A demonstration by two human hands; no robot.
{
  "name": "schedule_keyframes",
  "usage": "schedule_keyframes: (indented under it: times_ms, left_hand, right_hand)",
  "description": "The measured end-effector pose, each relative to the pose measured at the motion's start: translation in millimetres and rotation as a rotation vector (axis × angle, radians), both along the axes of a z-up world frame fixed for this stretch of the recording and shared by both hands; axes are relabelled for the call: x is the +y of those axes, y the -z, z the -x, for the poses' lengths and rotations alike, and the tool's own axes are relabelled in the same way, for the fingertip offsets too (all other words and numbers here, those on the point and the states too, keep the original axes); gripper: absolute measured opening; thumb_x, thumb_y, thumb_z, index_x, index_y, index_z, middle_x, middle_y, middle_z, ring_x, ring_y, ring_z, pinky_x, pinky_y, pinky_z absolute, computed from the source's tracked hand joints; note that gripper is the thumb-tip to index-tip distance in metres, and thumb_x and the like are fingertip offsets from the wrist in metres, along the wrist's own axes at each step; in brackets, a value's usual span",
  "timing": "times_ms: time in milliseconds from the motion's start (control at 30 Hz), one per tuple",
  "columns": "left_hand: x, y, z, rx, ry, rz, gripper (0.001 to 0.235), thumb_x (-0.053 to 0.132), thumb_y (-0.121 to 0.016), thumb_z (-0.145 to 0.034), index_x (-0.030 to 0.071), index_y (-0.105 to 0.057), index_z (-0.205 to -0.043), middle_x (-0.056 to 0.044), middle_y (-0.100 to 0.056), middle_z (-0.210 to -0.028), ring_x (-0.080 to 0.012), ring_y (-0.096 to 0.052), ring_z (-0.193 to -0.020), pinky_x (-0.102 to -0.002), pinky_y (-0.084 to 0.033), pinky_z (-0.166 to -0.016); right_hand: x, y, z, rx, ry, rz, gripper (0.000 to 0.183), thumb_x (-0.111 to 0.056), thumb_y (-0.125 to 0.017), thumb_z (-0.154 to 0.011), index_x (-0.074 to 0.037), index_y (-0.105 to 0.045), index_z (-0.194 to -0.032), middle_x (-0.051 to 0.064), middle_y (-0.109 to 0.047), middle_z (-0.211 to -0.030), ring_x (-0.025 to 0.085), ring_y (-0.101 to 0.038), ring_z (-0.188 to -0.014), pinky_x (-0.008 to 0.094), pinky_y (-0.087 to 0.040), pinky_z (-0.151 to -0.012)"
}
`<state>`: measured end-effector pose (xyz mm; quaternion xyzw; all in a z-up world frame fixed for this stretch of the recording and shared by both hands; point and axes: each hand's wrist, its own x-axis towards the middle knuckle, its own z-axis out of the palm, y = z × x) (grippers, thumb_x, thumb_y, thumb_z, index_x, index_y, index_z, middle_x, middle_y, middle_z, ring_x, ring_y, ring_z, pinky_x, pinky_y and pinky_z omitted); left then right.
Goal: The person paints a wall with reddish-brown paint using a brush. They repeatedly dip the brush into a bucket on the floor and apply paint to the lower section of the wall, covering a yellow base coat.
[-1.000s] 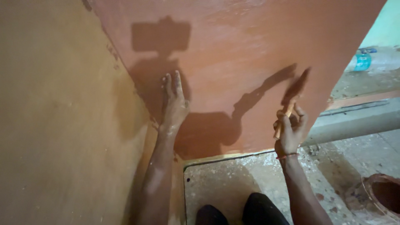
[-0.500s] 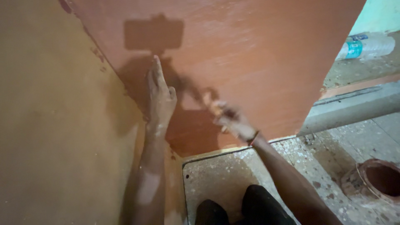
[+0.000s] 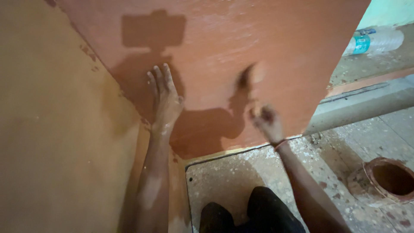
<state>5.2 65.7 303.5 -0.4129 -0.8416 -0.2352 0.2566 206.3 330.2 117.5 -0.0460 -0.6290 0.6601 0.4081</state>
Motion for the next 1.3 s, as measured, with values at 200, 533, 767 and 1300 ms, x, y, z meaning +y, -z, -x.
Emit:
schedule_keyframes:
  times_ms: [200,533,767,1300]
  left_hand:
    - [18,1,-16,0.022,0.03,-0.059,0.103,-0.003,-0.07,-0.081,0.003,-0.008,-0.164,-0.027,-0.021,-0.167,-0.0487,-0.015,-0.156,-0.057,-0.014,-0.129]
    - [20,26,-3,0.003,0.01,0.086,0.101,-0.002,-0.064,-0.081,0.001,-0.004,-0.163,-0.039,-0.015,-0.164,-0.0569,-0.012,-0.152,-0.059,-0.015,-0.125]
    - [16,26,0,0.042,0.001,0.089,0.097,-0.002,-0.062,-0.084,0.0,-0.005,-0.163,-0.036,-0.016,-0.165,-0.0592,-0.011,-0.151,-0.061,-0.014,-0.124]
    - [-11,56,3,-0.1,-0.006,-0.005,0.101,0.002,-0.068,-0.084,0.005,-0.005,-0.163,-0.033,-0.016,-0.165,-0.0531,-0.014,-0.153,-0.057,-0.013,-0.127]
  right_hand:
    - [-59,25,20,-0.363,-0.479,-0.129,0.05,-0.017,-0.072,-0.09,-0.014,-0.059,-0.138,0.003,-0.073,-0.1,0.011,-0.067,-0.084,0.027,-0.055,-0.065]
    - [14,35,-38,0.134,0.479,0.318,0.044,-0.007,-0.068,-0.092,-0.013,-0.058,-0.135,0.007,-0.072,-0.103,0.01,-0.065,-0.074,0.024,-0.05,-0.056]
    - [-27,74,20,0.008,0.071,0.104,0.023,-0.02,-0.076,-0.099,-0.005,-0.065,-0.112,0.006,-0.069,-0.102,0.012,-0.068,-0.082,0.029,-0.058,-0.068]
    - [-95,84,4,0.054,0.374,0.27,0.041,-0.014,-0.068,-0.096,-0.007,-0.051,-0.132,0.002,-0.064,-0.095,0.008,-0.058,-0.066,0.02,-0.046,-0.048]
